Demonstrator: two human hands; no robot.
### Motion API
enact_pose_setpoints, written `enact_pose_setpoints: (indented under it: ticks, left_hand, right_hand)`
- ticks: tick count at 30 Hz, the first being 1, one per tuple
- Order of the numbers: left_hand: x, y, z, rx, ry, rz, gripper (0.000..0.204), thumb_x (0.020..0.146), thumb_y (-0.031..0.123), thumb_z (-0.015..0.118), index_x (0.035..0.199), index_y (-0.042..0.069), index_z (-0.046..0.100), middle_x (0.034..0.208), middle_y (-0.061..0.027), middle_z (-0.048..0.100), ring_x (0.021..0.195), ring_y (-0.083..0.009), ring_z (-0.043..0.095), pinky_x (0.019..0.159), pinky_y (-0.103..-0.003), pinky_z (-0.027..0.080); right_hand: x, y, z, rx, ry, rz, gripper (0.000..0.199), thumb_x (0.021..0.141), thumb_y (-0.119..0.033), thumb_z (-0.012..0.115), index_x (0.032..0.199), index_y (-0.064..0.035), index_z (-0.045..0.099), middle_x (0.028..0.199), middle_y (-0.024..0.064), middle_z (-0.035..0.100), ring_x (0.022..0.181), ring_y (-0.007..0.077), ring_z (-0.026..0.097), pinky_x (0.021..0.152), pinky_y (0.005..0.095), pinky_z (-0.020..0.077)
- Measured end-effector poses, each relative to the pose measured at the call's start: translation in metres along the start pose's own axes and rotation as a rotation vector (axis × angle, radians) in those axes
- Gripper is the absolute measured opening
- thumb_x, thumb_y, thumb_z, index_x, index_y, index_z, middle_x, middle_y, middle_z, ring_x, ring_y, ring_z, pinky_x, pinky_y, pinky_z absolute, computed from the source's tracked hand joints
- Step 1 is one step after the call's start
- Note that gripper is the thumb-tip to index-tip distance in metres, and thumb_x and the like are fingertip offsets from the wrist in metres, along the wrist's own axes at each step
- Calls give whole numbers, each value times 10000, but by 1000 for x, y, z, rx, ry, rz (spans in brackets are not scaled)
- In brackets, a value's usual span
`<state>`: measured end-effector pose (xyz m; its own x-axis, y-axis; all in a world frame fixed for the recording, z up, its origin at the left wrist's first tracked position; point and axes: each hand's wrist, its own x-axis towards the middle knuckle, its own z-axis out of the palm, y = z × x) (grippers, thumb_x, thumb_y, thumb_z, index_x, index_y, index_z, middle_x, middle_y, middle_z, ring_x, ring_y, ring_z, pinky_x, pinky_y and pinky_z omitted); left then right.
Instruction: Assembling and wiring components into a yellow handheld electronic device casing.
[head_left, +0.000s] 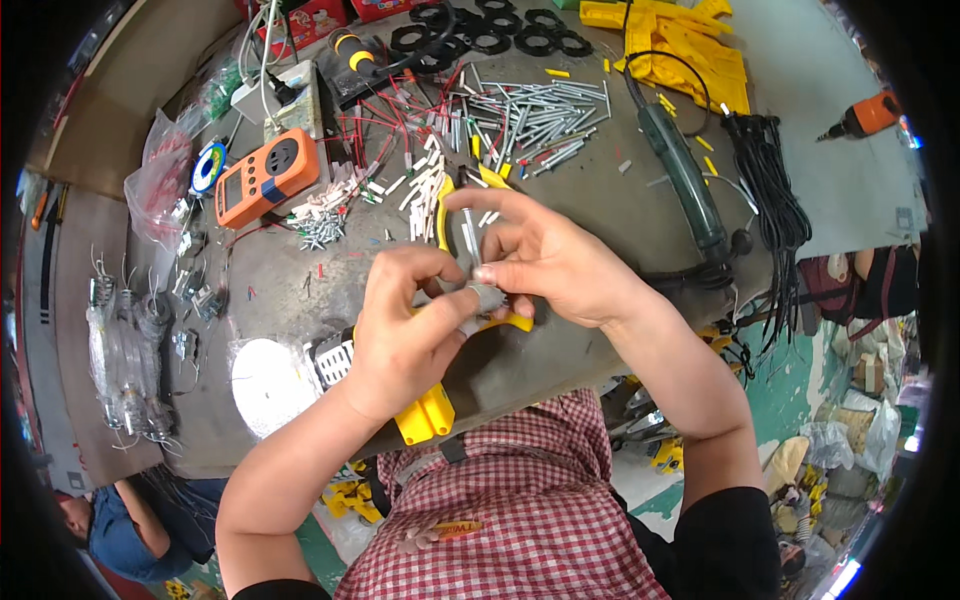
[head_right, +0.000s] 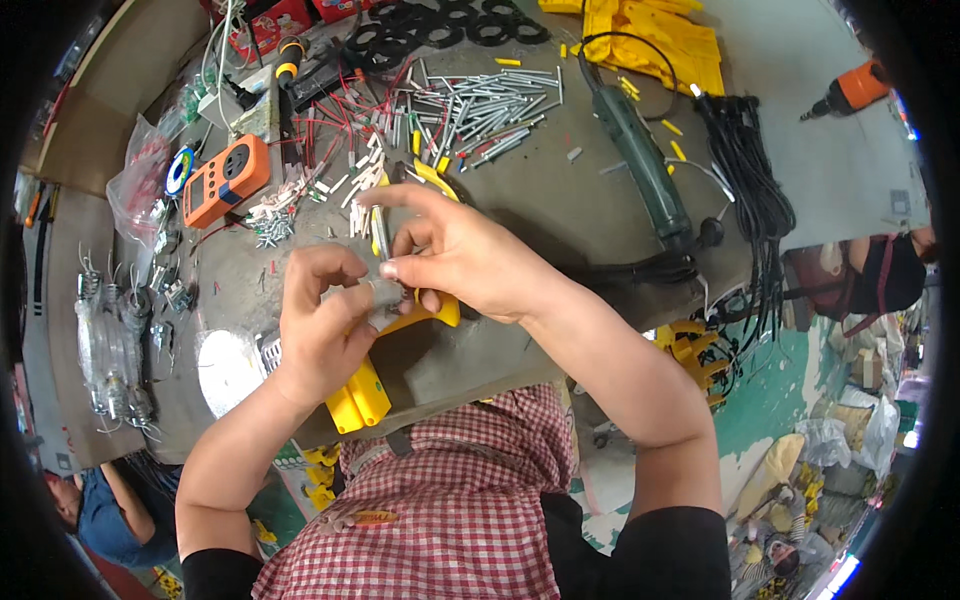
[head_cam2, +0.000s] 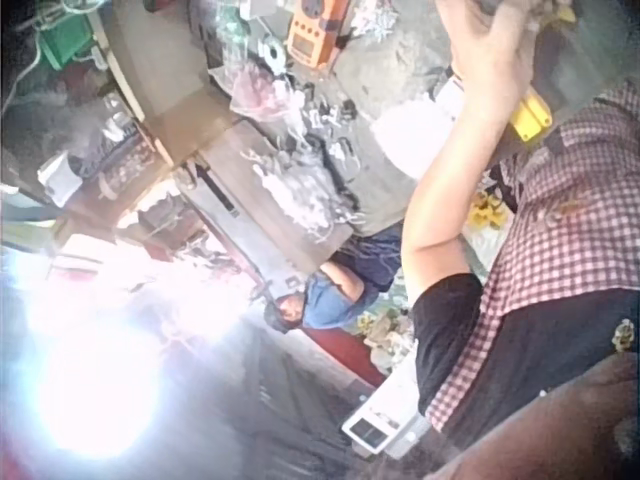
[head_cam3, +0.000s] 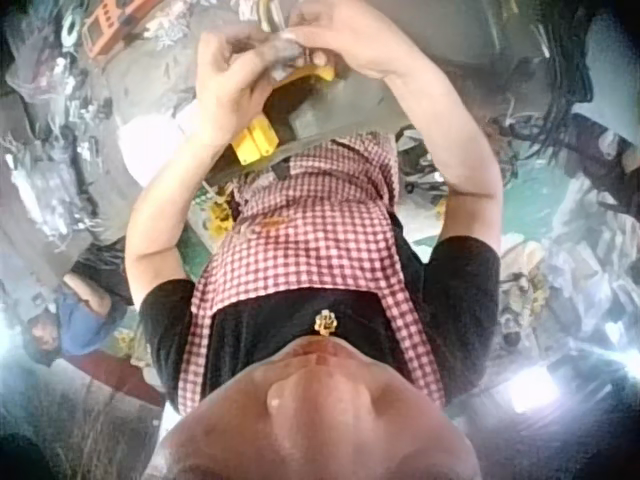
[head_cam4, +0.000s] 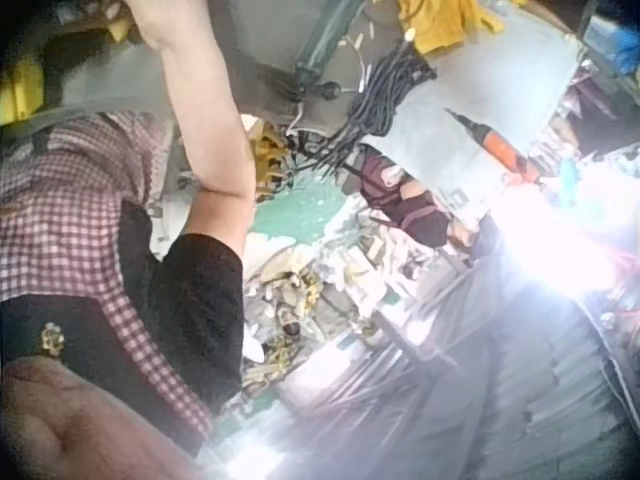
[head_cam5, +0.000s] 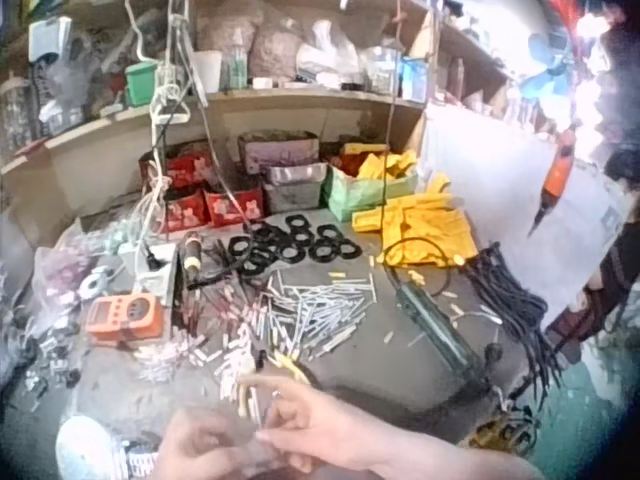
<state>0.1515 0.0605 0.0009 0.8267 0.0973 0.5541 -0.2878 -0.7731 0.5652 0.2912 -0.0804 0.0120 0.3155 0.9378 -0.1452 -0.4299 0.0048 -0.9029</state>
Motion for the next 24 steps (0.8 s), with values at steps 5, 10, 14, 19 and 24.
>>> enact_pose_setpoints:
  ticks: [5,10,14,19,24]
  left_hand:
    - [0,1,-4,-38,45,54,307,539,-84,704,777,69,587,978,-89,575,902,-287,564,710,-334,481]
    - [-6,-4,-4,-432,84,-533,138,940,-30,434,1070,-6,398,859,-98,603,765,-147,608,710,-274,501]
    - [6,-2,-10,-457,-15,-714,115,952,-10,421,1066,0,415,842,-84,597,728,-127,586,679,-254,483]
    - [8,-7,-19,-404,-140,-808,117,961,-7,395,1068,15,438,803,-61,585,672,-113,558,657,-237,463]
    - [-4,-8,-11,-242,-54,-644,100,941,-18,437,1030,12,471,804,-63,592,683,-98,562,659,-241,462]
  right_hand:
    - [-5,14,11,130,91,33,350,885,-49,592,1206,-46,451,781,50,601,636,101,594,528,205,446]
    - [-33,15,27,-203,279,-4,80,894,-40,573,966,-7,569,796,82,654,718,128,654,602,258,505]
    - [-41,45,32,-831,346,-382,135,812,-47,629,941,-36,590,850,112,634,765,251,653,637,335,511]
    - [-35,53,30,-1037,345,-528,160,751,-57,694,892,-33,622,842,94,629,761,261,631,661,327,500]
    - [-31,51,29,-794,399,-463,138,735,-107,700,830,-48,620,825,81,628,768,269,621,670,351,498]
